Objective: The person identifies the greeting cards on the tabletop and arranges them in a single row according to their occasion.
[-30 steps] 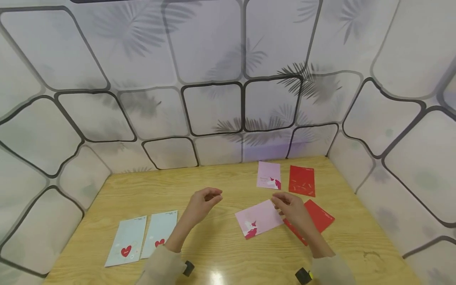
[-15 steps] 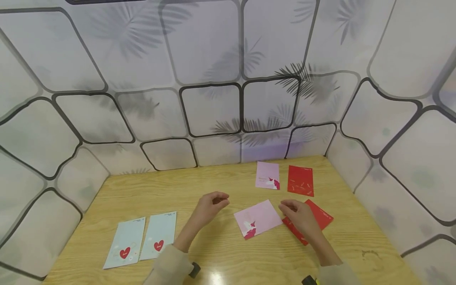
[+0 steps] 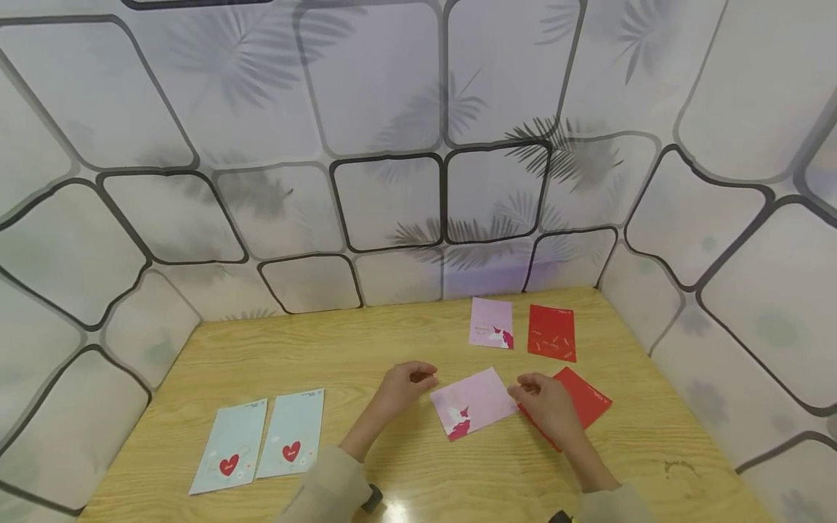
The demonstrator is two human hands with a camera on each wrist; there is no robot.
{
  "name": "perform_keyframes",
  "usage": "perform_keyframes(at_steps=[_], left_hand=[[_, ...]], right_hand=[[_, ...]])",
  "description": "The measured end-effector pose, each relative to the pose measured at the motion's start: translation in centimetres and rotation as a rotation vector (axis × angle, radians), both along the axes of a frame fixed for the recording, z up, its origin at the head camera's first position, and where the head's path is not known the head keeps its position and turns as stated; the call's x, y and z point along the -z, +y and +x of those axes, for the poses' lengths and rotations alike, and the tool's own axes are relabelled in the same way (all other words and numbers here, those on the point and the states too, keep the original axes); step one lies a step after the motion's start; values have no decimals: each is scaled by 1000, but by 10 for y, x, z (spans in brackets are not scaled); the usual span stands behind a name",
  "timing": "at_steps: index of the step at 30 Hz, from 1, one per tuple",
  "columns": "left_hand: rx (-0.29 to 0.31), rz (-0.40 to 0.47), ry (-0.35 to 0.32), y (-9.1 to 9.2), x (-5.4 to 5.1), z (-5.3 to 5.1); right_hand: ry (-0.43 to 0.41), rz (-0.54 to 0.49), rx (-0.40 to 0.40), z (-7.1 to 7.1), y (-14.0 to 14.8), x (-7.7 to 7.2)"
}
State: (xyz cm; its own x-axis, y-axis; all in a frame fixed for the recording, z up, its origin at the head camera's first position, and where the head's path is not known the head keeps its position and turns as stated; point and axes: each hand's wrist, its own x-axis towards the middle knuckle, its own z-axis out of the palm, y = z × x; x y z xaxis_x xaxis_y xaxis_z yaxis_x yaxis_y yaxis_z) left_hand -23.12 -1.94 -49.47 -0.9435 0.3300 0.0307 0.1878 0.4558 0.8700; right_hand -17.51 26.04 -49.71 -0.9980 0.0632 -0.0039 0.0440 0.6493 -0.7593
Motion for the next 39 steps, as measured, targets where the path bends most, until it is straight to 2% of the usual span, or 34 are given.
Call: perform_keyframes(at_steps=[3, 10, 19, 25, 33, 39], left_hand=[[9, -12, -4, 5, 2, 1], [20, -45, 0, 15, 5, -1], [22, -150, -33, 23, 9, -2], [39, -206, -4, 26, 12, -1], [59, -377, 44, 33, 13, 2], [63, -427, 71, 35, 11, 2]], right_hand=[[3, 47, 8, 0, -2, 3], [-37, 87, 17, 1, -9, 1], [-66, 114, 26, 0, -14, 8], [-60, 122, 16, -1, -18, 11], [-63, 164, 13, -1, -22, 13], [-56, 200, 15, 0, -25, 13]])
